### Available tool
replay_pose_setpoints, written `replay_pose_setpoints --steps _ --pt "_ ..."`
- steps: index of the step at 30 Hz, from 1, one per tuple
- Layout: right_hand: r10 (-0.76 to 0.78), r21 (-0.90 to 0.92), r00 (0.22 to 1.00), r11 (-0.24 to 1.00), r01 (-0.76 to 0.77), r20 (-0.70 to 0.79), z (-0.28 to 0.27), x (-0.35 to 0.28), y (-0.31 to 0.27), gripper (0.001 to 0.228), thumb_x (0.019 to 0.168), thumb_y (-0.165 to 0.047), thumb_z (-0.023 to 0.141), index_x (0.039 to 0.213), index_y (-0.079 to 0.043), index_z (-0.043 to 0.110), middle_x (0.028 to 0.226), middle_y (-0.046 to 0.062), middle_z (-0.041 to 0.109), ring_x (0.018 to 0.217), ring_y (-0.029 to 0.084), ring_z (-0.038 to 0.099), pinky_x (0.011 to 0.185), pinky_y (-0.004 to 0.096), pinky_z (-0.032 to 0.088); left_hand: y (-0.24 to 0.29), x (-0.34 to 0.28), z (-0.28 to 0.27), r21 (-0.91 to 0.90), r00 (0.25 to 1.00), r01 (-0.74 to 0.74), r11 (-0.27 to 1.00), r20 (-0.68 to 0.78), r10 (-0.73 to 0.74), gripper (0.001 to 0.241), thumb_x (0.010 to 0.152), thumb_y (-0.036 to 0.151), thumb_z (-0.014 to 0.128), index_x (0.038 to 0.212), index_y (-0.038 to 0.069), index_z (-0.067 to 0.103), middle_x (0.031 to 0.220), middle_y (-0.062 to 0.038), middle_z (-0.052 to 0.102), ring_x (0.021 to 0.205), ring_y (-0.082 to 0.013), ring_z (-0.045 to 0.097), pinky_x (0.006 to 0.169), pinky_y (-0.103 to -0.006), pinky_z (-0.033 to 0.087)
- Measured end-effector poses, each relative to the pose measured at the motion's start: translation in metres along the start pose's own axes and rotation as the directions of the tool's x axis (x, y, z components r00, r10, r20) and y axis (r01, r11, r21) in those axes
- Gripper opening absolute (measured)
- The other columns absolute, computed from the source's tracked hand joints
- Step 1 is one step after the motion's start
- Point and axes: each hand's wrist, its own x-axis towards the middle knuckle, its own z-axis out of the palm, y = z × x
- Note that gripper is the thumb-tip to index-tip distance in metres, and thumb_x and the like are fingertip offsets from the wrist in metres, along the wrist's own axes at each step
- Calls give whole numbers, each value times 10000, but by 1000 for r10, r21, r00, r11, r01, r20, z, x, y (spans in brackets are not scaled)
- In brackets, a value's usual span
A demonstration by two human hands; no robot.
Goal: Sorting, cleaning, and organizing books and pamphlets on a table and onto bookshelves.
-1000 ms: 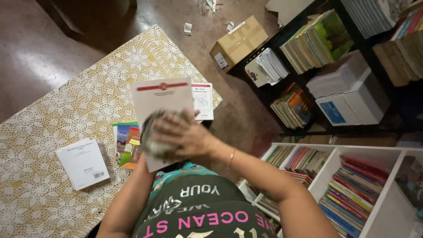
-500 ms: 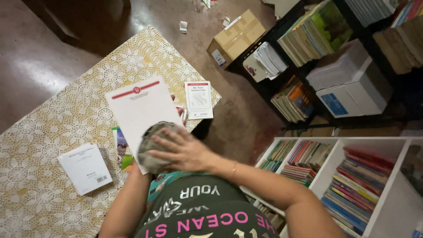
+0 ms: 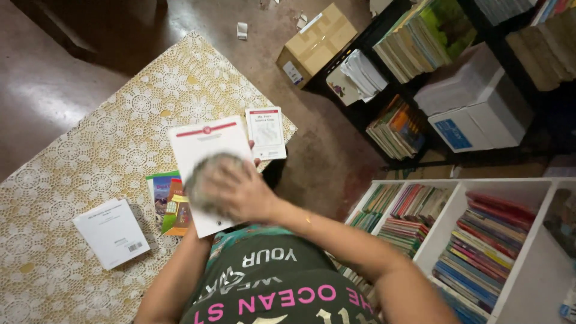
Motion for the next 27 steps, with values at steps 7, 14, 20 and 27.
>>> replay_pose_setpoints --steps 7,14,20,27 --pt "-89 -387 995 917 95 34 -29 18 53 562 919 -334 726 1453 -276 560 1444 31 561 1371 300 447 1107 578 377 -9 0 -15 138 974 73 988 -222 -41 805 994 597 484 1568 67 287 1542 -190 390 1366 -305 466 1101 -491 459" --pt "-188 -382 982 907 176 4 -17 4 17 469 964 -228 686 1405 -320 556 1291 21 555 1261 282 484 1111 545 396 -37 36 -66 269 922 142 953 -385 -29 798 984 587 523 1537 54 305 1506 -196 403 1338 -304 468 1083 -493 453" --pt "155 -355 983 928 -110 101 -31 37 55 607 860 -343 691 1428 -239 502 1376 113 524 1295 354 429 1122 649 267 -30 17 -38 369 847 220 903 -531 10 793 974 579 557 1510 44 321 1476 -202 414 1313 -304 470 1068 -495 448" --pt "393 348 865 800 -489 312 46 -23 25 504 1065 -322 450 1521 -118 525 1642 144 379 1547 334 301 1274 521 184 -53 45 -45 468 766 302 830 -637 81 788 964 569 596 1480 31 339 1441 -208 427 1284 -303 472 1050 -497 442"
